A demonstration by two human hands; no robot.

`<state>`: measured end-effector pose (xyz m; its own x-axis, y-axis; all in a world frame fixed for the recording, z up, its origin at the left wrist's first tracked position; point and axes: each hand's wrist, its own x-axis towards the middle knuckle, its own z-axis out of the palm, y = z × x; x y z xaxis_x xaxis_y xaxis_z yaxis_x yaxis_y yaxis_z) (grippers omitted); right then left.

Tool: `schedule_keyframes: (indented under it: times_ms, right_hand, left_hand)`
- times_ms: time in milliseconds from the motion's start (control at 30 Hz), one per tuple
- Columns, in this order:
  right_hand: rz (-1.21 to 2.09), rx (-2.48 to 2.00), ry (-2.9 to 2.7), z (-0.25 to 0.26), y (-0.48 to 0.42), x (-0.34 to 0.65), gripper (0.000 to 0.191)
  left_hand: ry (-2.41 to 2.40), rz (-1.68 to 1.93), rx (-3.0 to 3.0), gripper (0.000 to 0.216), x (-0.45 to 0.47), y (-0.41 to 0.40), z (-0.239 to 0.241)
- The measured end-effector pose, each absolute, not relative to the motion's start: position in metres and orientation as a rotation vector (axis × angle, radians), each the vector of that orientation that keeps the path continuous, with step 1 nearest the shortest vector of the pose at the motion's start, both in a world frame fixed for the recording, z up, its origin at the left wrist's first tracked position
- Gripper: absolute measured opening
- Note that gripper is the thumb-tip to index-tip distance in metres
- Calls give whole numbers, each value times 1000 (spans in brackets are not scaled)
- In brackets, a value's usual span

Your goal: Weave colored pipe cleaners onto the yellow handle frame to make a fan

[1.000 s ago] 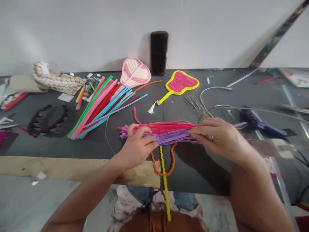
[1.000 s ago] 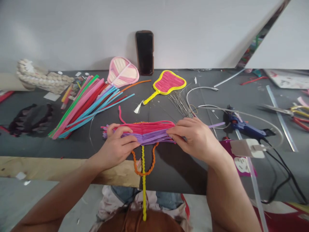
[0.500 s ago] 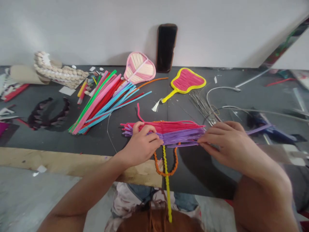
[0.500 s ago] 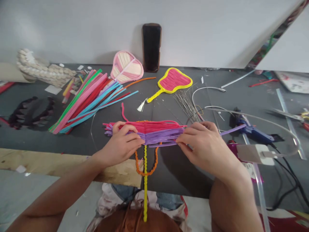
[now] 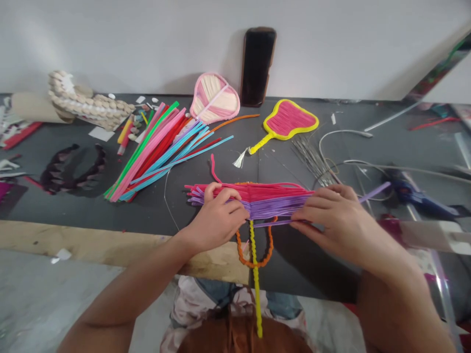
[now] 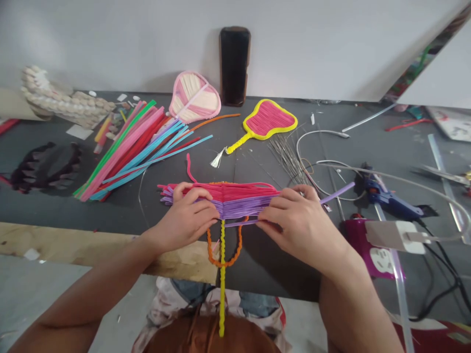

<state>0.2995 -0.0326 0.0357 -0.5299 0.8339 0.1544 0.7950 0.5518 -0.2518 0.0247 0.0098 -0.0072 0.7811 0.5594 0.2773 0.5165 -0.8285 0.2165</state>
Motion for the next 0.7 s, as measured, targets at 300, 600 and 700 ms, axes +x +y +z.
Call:
schedule_keyframes:
  times_ms: [300,600,700]
  right_hand:
    - [137,-1356,-2569,25,-29,279,20]
    - [-101,-1508,-2573,27,-37,269,28]
    - [-75,-1463,-2593,26,-38,268,27]
  left_hand:
    - [847,489,2851,15,25,10,-6]
    - [849,466,2807,14,23,10,-4]
    - [831,458,2797,16,23,10,-4]
